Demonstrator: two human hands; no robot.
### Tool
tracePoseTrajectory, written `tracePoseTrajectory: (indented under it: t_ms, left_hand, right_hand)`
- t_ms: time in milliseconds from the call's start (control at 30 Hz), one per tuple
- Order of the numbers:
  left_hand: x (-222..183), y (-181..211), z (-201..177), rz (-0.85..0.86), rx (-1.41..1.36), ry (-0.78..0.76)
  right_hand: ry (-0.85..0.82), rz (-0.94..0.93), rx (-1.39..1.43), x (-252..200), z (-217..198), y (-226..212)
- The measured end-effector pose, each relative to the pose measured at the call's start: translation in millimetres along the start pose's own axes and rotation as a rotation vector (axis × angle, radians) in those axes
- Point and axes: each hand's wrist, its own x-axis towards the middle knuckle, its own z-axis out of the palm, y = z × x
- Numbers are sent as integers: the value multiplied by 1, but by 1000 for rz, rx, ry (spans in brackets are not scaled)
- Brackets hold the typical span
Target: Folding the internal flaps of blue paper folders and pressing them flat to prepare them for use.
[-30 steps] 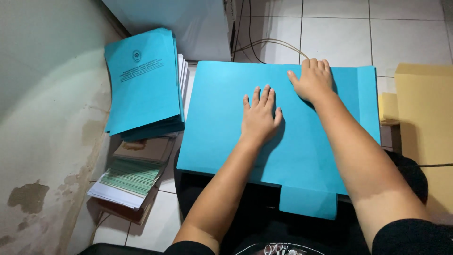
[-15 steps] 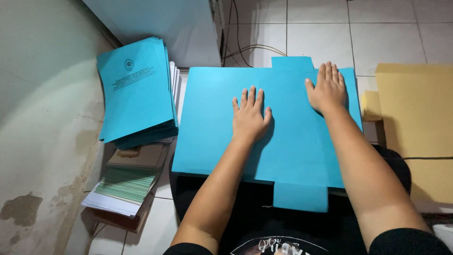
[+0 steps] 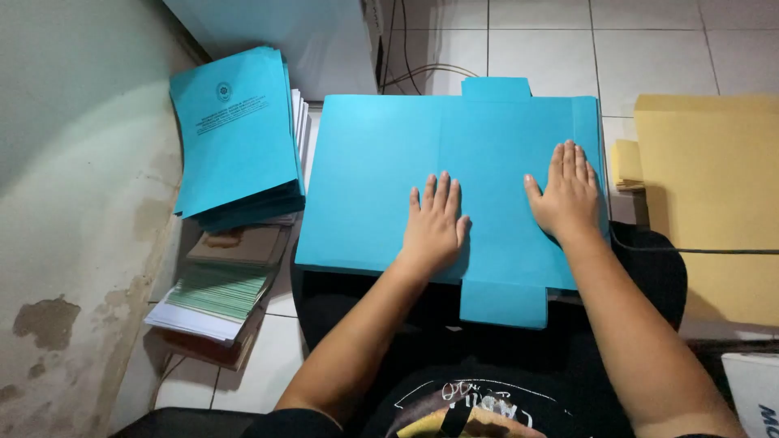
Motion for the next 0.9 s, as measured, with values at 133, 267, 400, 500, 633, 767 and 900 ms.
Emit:
tracePoseTrajectory:
  t_ms: [133,267,400,500,633,767,900]
  left_hand:
    - [-46,13,-14,54,-81,-64]
    - [-16,1,-6,0,-49,-146]
    - [70,-22,9,-42,-25,-138]
    - [138,-39,24,-71,32,-145]
    - [216,-59,44,-155,65,-129]
    - [245,-72,60,-167,91,52]
    - [213,-61,49,-139,125,228]
  right_hand:
    - [-8,23,-10,6,8,6]
    - [-11,21,7,2,2,2]
    - [2,22,-10,5,0,2]
    - [-24,28,14,4,-4,-1]
    - [-39,37,8,7,-6,-3]
    - [43,-36,3,10,3,2]
    - [55,-30,-8,10,0,0]
